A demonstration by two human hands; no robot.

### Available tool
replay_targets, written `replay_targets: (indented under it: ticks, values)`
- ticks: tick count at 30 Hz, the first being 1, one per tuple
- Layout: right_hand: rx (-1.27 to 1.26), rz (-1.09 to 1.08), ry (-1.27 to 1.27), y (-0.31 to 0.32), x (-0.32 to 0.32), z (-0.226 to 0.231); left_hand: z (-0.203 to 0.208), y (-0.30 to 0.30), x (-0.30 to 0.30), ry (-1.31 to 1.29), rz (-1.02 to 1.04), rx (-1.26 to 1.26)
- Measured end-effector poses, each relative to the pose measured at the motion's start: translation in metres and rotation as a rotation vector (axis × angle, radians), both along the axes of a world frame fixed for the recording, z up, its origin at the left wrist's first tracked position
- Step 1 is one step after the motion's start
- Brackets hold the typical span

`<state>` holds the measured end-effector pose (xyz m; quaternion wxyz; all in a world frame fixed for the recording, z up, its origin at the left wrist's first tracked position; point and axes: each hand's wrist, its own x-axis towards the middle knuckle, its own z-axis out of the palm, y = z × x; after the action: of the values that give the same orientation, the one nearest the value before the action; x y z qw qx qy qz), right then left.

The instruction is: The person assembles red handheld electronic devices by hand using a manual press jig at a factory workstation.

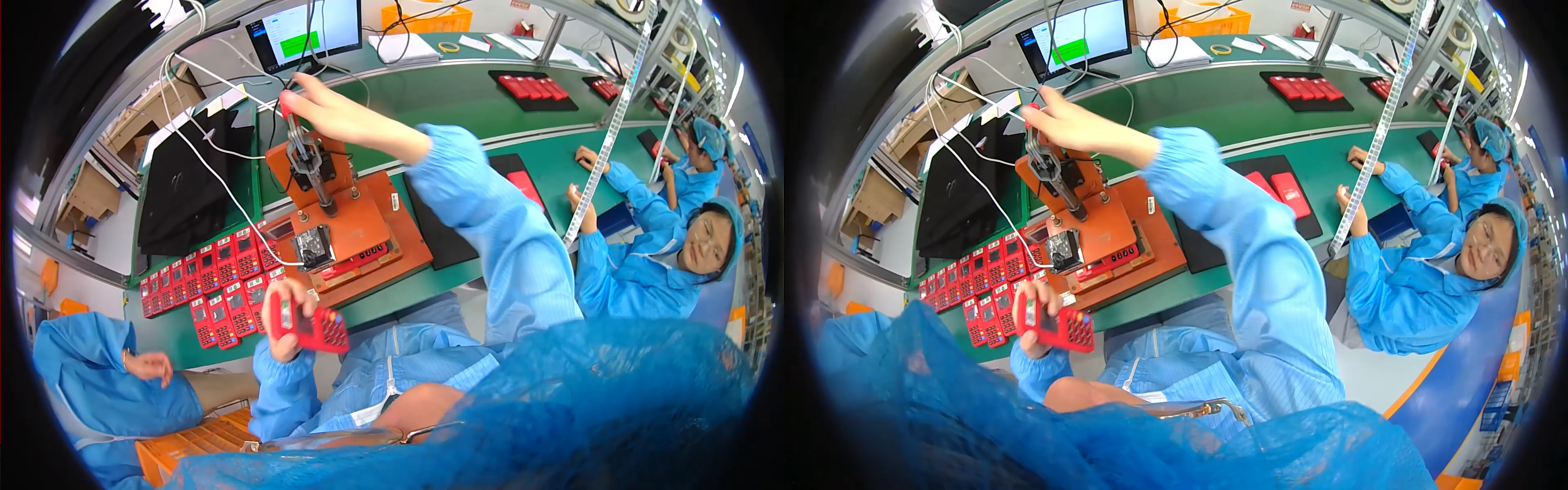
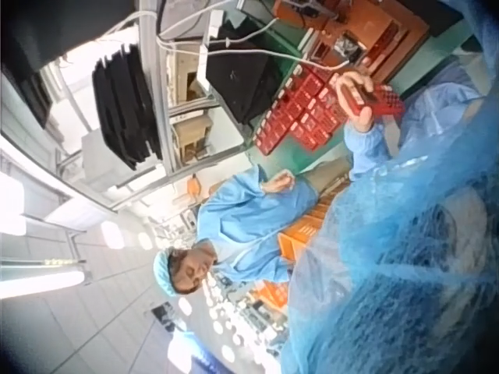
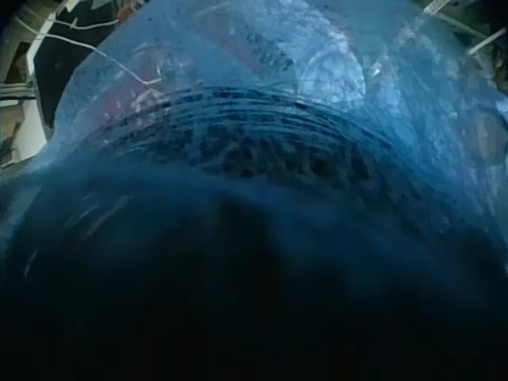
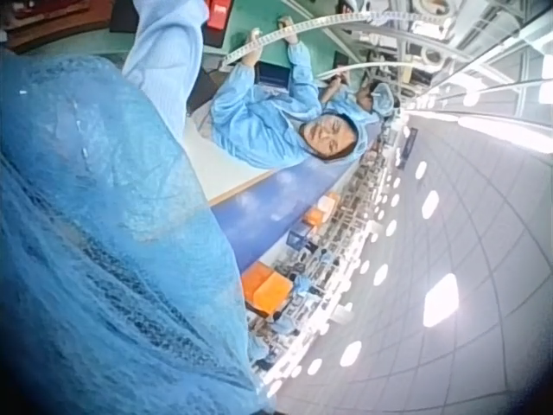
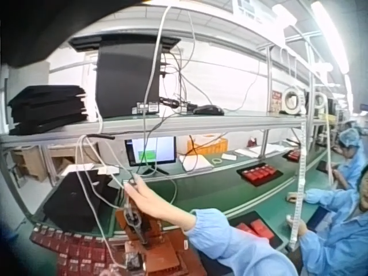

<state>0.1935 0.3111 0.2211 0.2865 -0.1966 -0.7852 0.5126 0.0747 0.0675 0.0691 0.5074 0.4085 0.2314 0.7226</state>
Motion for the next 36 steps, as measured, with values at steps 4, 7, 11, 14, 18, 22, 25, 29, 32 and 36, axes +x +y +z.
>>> replay_targets:
  ticks: [4,7,11,14,18,22,25,29,32,36]
  values:
    - [0.343,0.131,0.507,-0.04,-0.013,-0.011,0.011,0.013,-0.002,0.088,0.07,0.217]
    - [1.13,0.249,0.313,-0.065,0.033,-0.083,0.032,0.003,-0.003,0.214,0.342,0.318]
    - [0.683,0.227,0.365,-0.103,0.058,-0.107,0.071,0.023,0.014,0.585,0.378,0.617]
    - [0.582,0.214,0.423,-0.107,0.054,-0.112,0.117,0.064,0.049,1.238,0.325,0.719]
    - [-0.177,0.022,0.378,-0.099,0.107,-0.126,0.147,0.099,0.051,1.512,0.584,0.529]
    - [-0.409,-0.384,0.249,-0.05,0.172,-0.2,0.132,0.107,0.04,1.401,0.348,0.577]
    - [0.178,-0.712,-0.22,-0.018,0.215,-0.265,0.137,0.118,0.04,1.513,0.488,0.696]
    - [0.6,-0.661,-0.659,-0.022,0.197,-0.274,0.191,0.172,0.014,1.098,0.694,0.569]
    - [0.693,-0.615,-0.865,-0.017,0.177,-0.28,0.185,0.234,-0.055,1.506,0.837,0.277]
    - [0.669,-0.66,-0.85,-0.019,0.185,-0.28,0.124,0.18,-0.091,1.437,1.15,0.376]
